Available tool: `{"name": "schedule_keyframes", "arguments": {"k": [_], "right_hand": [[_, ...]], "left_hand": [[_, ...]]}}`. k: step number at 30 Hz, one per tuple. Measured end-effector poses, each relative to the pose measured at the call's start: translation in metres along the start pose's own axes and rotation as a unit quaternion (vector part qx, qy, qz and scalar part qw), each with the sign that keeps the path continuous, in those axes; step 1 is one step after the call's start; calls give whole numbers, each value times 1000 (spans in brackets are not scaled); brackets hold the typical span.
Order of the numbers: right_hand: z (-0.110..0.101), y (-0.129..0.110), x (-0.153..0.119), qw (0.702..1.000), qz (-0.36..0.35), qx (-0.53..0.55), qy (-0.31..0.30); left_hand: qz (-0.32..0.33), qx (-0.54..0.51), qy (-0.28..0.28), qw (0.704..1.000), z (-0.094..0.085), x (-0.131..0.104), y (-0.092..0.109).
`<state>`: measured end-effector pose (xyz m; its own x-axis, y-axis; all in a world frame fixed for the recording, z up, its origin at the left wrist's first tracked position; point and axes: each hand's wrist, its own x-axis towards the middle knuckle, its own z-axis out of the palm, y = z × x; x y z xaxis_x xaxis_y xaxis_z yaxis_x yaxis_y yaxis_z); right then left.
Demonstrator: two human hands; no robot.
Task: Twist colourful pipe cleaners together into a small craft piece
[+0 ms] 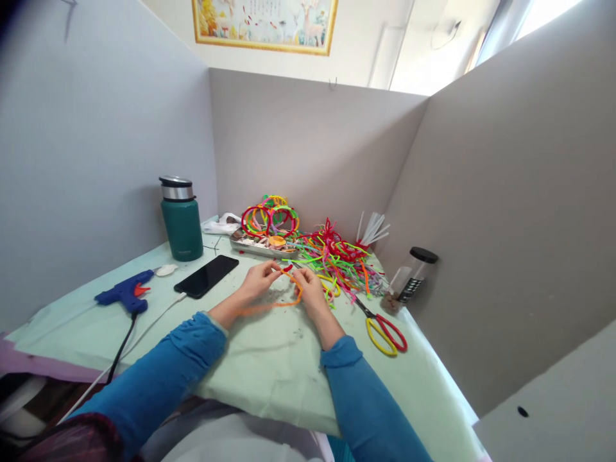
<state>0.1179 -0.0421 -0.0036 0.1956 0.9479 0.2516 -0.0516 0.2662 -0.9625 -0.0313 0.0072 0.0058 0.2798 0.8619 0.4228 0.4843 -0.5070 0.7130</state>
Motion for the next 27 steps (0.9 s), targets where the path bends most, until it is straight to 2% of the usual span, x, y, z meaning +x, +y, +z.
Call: {"name": "schedule_keyframes", "arguments": {"k": [7,9,12,16,27], "right_hand": [[9,4,-4,997,16,-71,-28],[9,4,-5,996,16,-81,-40],[9,4,-5,994,17,-91,-57],[9,5,-6,994,30,-83,-56],[9,7,-6,995,26,-84,-54]], "left_hand": [[1,35,-18,999,8,-3,-2],[27,57,-15,998,8,-3,-1],[33,79,-17,996,8,-4,-2],[33,79,-45,995,8,-4,-4],[18,84,-43,995,4,-6,4]]}}
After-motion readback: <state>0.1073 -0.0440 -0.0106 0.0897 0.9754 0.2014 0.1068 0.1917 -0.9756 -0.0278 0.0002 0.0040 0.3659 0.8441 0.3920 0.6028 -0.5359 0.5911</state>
